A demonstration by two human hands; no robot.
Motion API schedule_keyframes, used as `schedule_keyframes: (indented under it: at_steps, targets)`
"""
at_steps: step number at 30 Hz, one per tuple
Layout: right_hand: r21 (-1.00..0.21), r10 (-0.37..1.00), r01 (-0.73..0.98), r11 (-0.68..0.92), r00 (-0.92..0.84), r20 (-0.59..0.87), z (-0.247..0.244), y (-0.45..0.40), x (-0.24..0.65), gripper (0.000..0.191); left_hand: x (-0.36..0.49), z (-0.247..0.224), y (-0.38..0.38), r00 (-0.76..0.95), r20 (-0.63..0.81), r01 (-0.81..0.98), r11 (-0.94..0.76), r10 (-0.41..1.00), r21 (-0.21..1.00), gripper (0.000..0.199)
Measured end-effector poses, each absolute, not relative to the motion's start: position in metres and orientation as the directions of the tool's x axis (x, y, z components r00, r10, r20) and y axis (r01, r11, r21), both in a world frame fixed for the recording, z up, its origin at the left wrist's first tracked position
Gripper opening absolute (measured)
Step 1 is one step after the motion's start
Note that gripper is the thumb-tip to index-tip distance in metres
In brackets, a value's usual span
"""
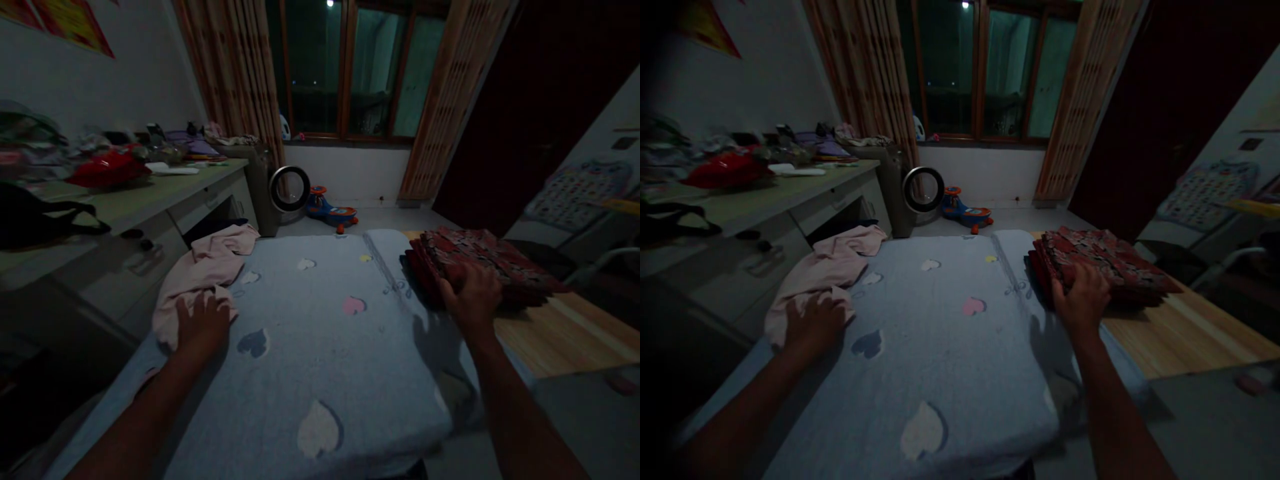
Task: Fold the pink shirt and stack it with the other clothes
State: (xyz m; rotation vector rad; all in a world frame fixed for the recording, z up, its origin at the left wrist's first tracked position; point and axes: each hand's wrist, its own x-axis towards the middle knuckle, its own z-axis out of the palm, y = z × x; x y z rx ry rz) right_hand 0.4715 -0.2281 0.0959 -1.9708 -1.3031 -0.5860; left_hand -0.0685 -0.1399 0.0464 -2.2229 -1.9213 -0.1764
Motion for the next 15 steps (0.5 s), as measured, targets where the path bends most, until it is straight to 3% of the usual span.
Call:
schedule_keyframes:
  at_steps: [2, 3, 6, 8, 10, 12, 15]
  targets:
    - [-0.261, 0.608, 0.878, -0.401, 0.468, 0.641, 0.097, -0.227, 0.493, 0.057, -0.041, 0.051, -0.146, 0.174, 0.285, 0.976, -0.128, 0.942, -0.174, 0.034]
    - [-0.244, 0.627, 0.867, -0.434, 0.486, 0.609, 0.096, -0.225, 0.501, 0.052, -0.026, 0.053, -0.149, 0.194, 0.304, 0.971, -0.137, 0.933, -0.198, 0.036]
    - [-0.229, 0.675, 0.874, -0.429, 0.478, 0.562, 0.096, -0.218, 0.517, 0.027, 0.017, 0.059, -0.158, 0.299, 0.330, 0.953, -0.264, 0.895, -0.148, 0.042]
    - [-0.291, 0.650, 0.879, -0.378, 0.475, 0.593, 0.103, -0.214, 0.518, 0.021, 0.043, 0.063, -0.164, 0.386, 0.317, 0.919, -0.390, 0.866, -0.056, 0.043]
    - [-0.389, 0.599, 0.881, -0.267, 0.469, 0.649, 0.115, -0.212, 0.508, 0.016, 0.064, 0.067, -0.170, 0.463, 0.273, 0.857, -0.504, 0.843, 0.102, 0.042]
    - [-0.455, 0.563, 0.886, -0.088, 0.421, 0.711, 0.127, -0.214, 0.483, 0.013, 0.085, 0.071, -0.176, 0.538, 0.205, 0.746, -0.575, 0.818, 0.335, 0.038]
    - [-0.478, 0.602, 0.860, 0.178, 0.289, 0.744, 0.135, -0.224, 0.425, 0.011, 0.120, 0.077, -0.179, 0.596, 0.114, 0.495, -0.475, 0.795, 0.728, 0.038]
